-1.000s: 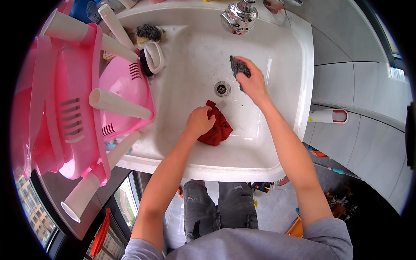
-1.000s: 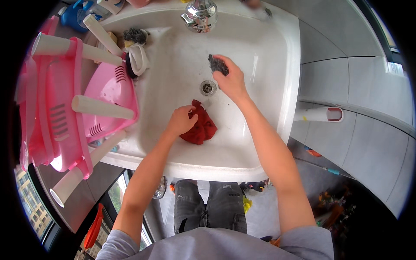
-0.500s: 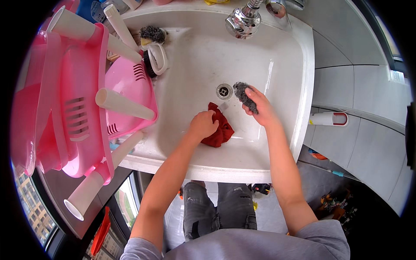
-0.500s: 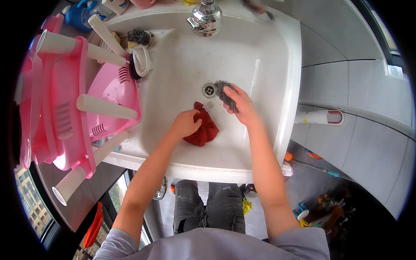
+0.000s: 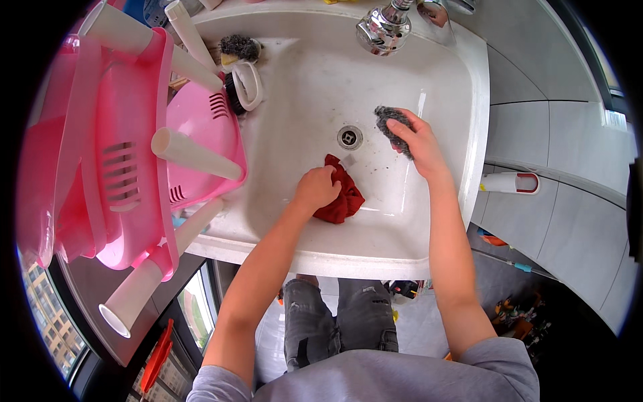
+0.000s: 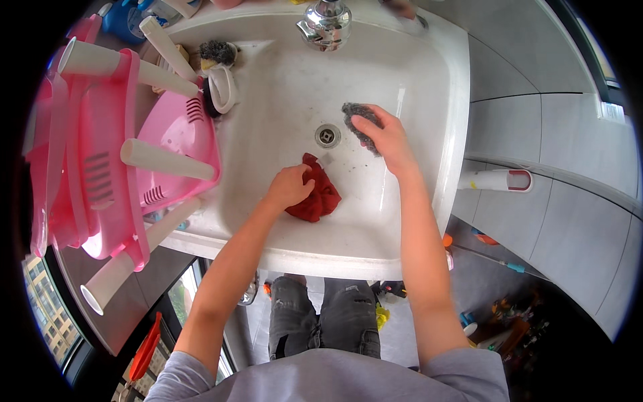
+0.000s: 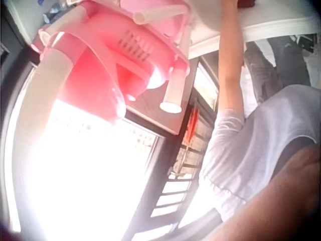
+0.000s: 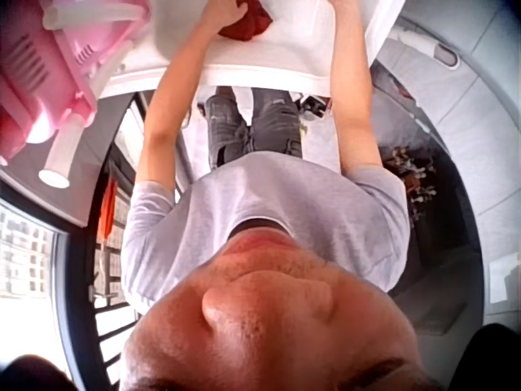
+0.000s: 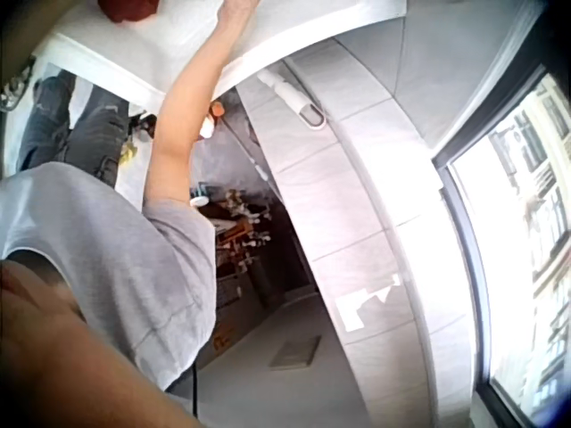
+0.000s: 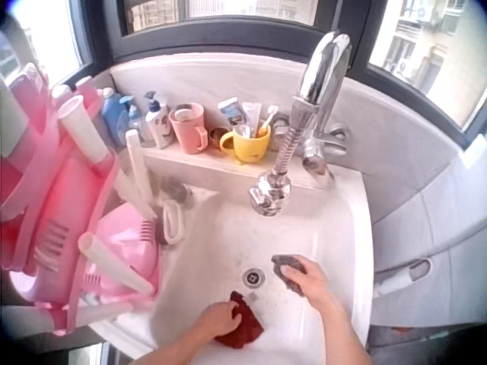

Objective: The person washes a red cloth in a sink, scrubs the drain area with steel wool, and assembles a multi-tiered pink plastic shelf by fitting the legs and tiers together by hand.

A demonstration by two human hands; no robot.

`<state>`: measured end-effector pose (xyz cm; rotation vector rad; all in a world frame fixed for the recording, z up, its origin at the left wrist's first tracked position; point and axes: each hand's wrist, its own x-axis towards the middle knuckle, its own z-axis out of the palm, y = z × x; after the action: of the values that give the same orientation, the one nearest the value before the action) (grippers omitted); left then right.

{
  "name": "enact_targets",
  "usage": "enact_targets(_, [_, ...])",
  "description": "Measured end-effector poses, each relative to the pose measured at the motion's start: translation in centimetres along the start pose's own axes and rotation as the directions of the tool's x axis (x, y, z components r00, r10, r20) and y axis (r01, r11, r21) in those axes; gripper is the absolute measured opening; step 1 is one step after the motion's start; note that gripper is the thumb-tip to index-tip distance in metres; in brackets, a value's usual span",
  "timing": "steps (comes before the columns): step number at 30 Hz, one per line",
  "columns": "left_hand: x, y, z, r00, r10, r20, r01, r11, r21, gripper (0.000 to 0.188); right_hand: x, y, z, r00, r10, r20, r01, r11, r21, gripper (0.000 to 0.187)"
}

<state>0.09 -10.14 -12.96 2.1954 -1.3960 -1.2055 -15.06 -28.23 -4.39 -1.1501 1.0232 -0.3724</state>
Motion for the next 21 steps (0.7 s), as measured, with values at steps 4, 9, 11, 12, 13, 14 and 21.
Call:
enact_targets(4, [1.0,1.6,0.7,0.998,0.041,0.053,-0.043,0.999,0.033,0.037,2.6,11.0,-3.1,0.916,-0.331,-0.225,-0.012,0.540,-0.842,0.027])
enact_targets(9, [0.0,-0.3,0.2,1.000,-0.002,0.008,0.002,1.000,0.012,0.037,1.5,8.5,0.0,0.976,-0.107,-0.187,-0.004,0.860,-0.510,0.025])
enact_targets(11, [0.4,0.1,-0.4,0.999,0.007,-0.042,-0.006,1.000,0.017,0.037,2.2,8.6,0.0,0.977,-0.093,-0.191,-0.026,0.840,-0.542,0.028])
enact_targets(12, [0.3,0.8,-0.1,1.000,0.010,-0.013,-0.010,1.000,0.020,0.036,2.9,9.9,-1.1,0.897,-0.440,-0.049,0.248,0.589,-0.769,0.030])
enact_targets(13, [0.4,1.4,0.1,1.000,0.012,0.015,-0.013,1.000,0.023,0.036,3.4,11.1,-2.3,0.894,-0.445,-0.053,0.246,0.586,-0.772,0.030])
enact_targets(14, [0.2,1.0,0.1,1.000,-0.002,0.016,0.001,1.000,0.027,0.036,3.4,11.1,-1.3,0.899,-0.438,0.005,0.279,0.563,-0.778,0.030])
enact_targets(21, [0.1,0.6,-0.2,1.000,0.010,0.020,-0.011,0.999,0.046,0.035,3.8,11.4,3.1,0.863,-0.456,0.215,0.389,0.330,-0.860,0.032])
